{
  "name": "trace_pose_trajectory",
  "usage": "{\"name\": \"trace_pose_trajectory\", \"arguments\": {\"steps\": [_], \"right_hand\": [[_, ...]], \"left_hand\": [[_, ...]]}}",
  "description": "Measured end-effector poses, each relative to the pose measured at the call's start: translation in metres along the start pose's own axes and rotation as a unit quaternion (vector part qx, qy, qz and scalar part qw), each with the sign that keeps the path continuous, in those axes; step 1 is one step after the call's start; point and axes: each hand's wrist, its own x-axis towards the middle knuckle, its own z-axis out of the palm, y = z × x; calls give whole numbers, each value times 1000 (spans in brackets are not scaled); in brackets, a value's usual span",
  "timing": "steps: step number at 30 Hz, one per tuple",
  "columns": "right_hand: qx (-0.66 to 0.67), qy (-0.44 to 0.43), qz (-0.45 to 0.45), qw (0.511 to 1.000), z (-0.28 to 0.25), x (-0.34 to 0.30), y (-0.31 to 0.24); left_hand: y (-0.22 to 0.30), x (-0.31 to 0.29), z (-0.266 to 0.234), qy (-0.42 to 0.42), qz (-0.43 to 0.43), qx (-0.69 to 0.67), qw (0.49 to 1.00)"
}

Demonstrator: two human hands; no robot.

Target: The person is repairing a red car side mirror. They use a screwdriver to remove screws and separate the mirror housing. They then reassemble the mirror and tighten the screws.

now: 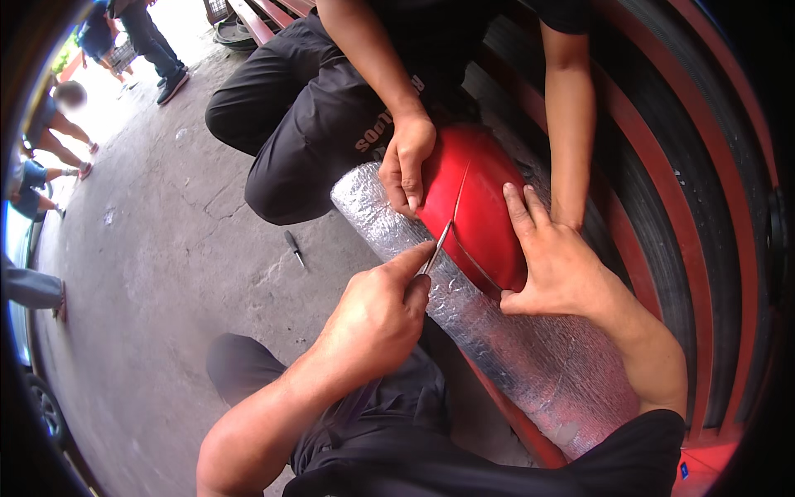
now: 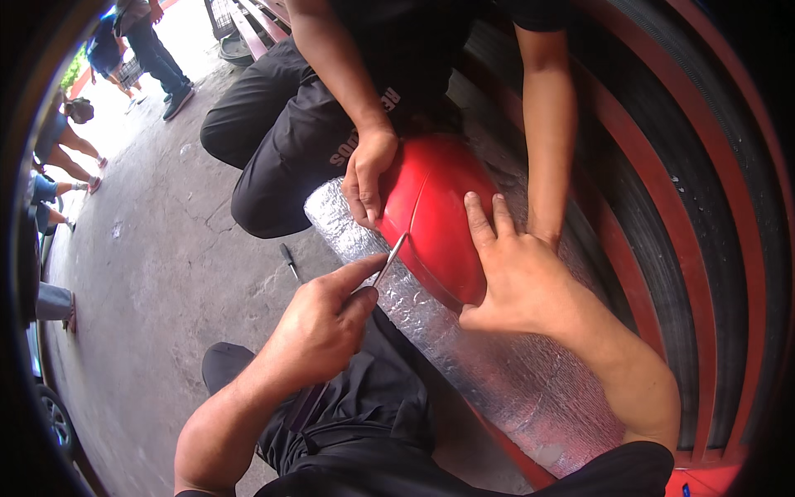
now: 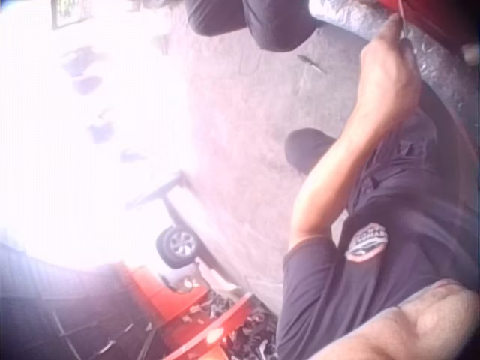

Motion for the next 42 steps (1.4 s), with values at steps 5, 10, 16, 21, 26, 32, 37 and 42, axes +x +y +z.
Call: {"name": "trace_pose_trajectory", "arguments": {"steps": [5,10,16,21,26,32,37,42], "right_hand": [[7,-9,7,1000,-3,0,-3],[-5,11,-8,1000,-1,-1,-4],[11,0,-4,1000,0,0,-5],[38,-17,1,999,-3,0,-6],[38,-26,-6,999,-3,-1,-3],[1,10,-23,1000,0,-3,-2],[40,5,-25,999,-2,-2,0],[25,8,-38,999,2,-4,5]], "left_hand": [[1,1,-6,-15,-8,6,1000],[-27,4,6,16,90,4,996],[29,11,-30,-94,-147,-98,980],[1,23,-28,-86,-18,-23,996],[-11,32,-23,-137,65,178,972],[0,21,-24,-57,14,-55,997],[-25,29,-11,-38,142,70,987],[-4,23,-23,-85,103,210,969]]}}
